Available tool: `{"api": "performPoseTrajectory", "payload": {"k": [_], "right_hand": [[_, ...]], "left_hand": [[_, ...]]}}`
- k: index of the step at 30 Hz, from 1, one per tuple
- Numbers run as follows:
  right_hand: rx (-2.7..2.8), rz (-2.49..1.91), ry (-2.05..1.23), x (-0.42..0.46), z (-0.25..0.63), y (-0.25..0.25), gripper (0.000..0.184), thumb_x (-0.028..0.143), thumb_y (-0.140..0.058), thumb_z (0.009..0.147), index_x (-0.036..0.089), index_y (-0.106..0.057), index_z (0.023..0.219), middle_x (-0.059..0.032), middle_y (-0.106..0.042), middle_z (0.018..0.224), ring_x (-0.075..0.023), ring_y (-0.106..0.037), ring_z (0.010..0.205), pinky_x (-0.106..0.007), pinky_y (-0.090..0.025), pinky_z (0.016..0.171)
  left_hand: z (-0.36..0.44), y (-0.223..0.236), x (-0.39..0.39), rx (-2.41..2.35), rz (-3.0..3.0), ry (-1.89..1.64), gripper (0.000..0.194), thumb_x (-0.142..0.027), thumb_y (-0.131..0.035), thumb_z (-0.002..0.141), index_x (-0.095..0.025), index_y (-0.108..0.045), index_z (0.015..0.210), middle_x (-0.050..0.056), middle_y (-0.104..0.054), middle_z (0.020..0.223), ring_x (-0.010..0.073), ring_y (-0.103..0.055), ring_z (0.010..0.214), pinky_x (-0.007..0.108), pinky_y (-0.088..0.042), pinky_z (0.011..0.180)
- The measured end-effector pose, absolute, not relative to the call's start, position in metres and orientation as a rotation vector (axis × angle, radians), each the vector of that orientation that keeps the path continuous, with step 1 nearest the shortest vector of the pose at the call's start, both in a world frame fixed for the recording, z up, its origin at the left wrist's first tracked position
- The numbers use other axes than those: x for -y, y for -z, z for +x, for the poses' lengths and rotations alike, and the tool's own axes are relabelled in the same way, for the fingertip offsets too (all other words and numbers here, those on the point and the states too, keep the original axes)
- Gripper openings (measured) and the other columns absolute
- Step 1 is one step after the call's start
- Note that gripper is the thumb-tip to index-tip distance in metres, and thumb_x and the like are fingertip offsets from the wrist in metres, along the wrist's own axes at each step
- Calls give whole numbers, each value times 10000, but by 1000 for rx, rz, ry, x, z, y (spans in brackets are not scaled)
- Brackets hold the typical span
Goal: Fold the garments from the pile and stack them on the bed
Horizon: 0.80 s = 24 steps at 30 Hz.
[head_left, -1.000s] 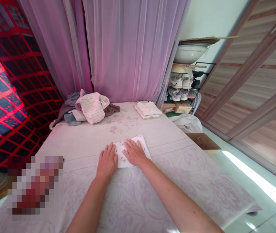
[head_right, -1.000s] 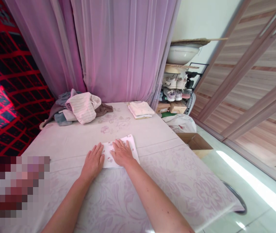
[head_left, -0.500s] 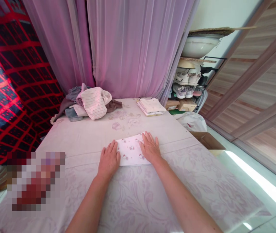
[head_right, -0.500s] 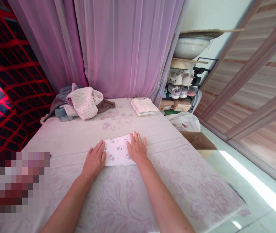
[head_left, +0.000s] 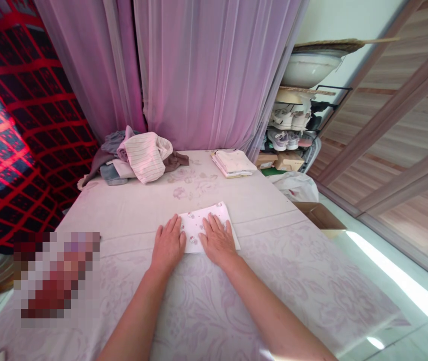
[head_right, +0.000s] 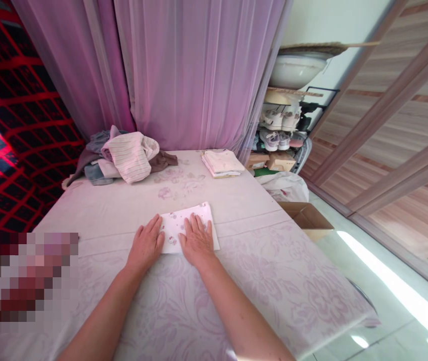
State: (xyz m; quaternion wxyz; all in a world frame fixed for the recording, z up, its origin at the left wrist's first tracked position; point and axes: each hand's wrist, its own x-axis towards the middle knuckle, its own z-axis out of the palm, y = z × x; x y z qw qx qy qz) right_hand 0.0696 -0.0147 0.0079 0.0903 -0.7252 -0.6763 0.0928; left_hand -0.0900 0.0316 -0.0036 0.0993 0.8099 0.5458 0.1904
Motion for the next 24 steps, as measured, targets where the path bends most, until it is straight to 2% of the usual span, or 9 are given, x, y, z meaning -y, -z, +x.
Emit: {"api": "performPoseTrajectory", "payload": {"k": [4, 7, 10, 12, 14, 16, 18, 21, 24], "right_hand": [[1835, -2239, -215, 13, 87, -12, 537, 417, -295, 944, 212, -359, 1436, -88, -263, 1541, -247, -225, 1403, -494, -141, 1123], [1544, -2367, -211, 5, 116, -19, 510, 366, -365, 920, 178, -422, 1391, -127, -455, 1420, -244, -426, 1282, -388, -324, 1038], [1343, -2410, -481, -6, 146, -24, 497, 354, -495, 849, 191, -499, 1319, -94, -641, 1190, -226, -587, 1077, -329, -428, 902], [1277, -2378, -672, -13, 160, -25, 448, 365, -592, 775, 194, -601, 1188, -70, -694, 1047, -220, -626, 967, -305, -455, 815], [1274, -2331, -791, -17, 166, -25, 307, 358, -665, 698, 177, -689, 945, -49, -709, 865, -209, -639, 852, -276, -460, 724], [1289, -2282, -861, -18, 168, -26, 186, 343, -693, 659, 167, -675, 717, -10, -665, 660, -182, -627, 719, -248, -448, 635], [1275, -2240, -900, -17, 166, -28, 182, 332, -705, 642, 166, -633, 624, 21, -604, 548, -160, -602, 630, -231, -433, 571], [1199, -2160, -966, -14, 159, -34, 172, 309, -707, 647, 161, -626, 680, 14, -631, 581, -154, -606, 613, -228, -447, 536], [946, -1945, -1237, -11, 151, -38, 183, 258, -674, 689, 150, -637, 831, -38, -709, 734, -170, -654, 678, -257, -506, 580]], "left_hand": [[-93, 6, -34, -1582, 2356, -626, 499, -269, -370, 878, -162, -464, 1357, 126, -398, 1475, 239, -401, 1332, 494, -251, 1119], [-97, 12, -39, -1534, 2257, -773, 481, -295, -378, 887, -161, -487, 1335, 127, -430, 1454, 235, -400, 1335, 485, -262, 1122], [-102, 17, -45, -1478, 2081, -1006, 448, -330, -386, 892, -182, -530, 1291, 105, -506, 1397, 222, -435, 1310, 444, -323, 1106], [-104, 19, -47, -1470, 1932, -1134, 432, -342, -405, 888, -199, -545, 1270, 89, -540, 1363, 215, -475, 1275, 418, -358, 1089], [-105, 19, -48, -1475, 1796, -1215, 428, -348, -418, 886, -202, -543, 1268, 87, -561, 1337, 208, -523, 1224, 405, -386, 1068], [-106, 18, -48, -1466, 1710, -1272, 424, -349, -426, 883, -204, -544, 1263, 90, -580, 1307, 200, -562, 1170, 396, -414, 1043], [-106, 18, -47, -1451, 1677, -1308, 410, -344, -438, 879, -215, -553, 1251, 84, -593, 1286, 194, -579, 1142, 390, -429, 1028], [-107, 16, -47, -1440, 1663, -1333, 394, -339, -445, 878, -226, -567, 1236, 74, -598, 1278, 189, -579, 1140, 384, -428, 1029], [-108, 14, -47, -1430, 1614, -1357, 382, -337, -435, 885, -226, -578, 1221, 70, -604, 1270, 184, -584, 1135, 378, -428, 1030]]}}
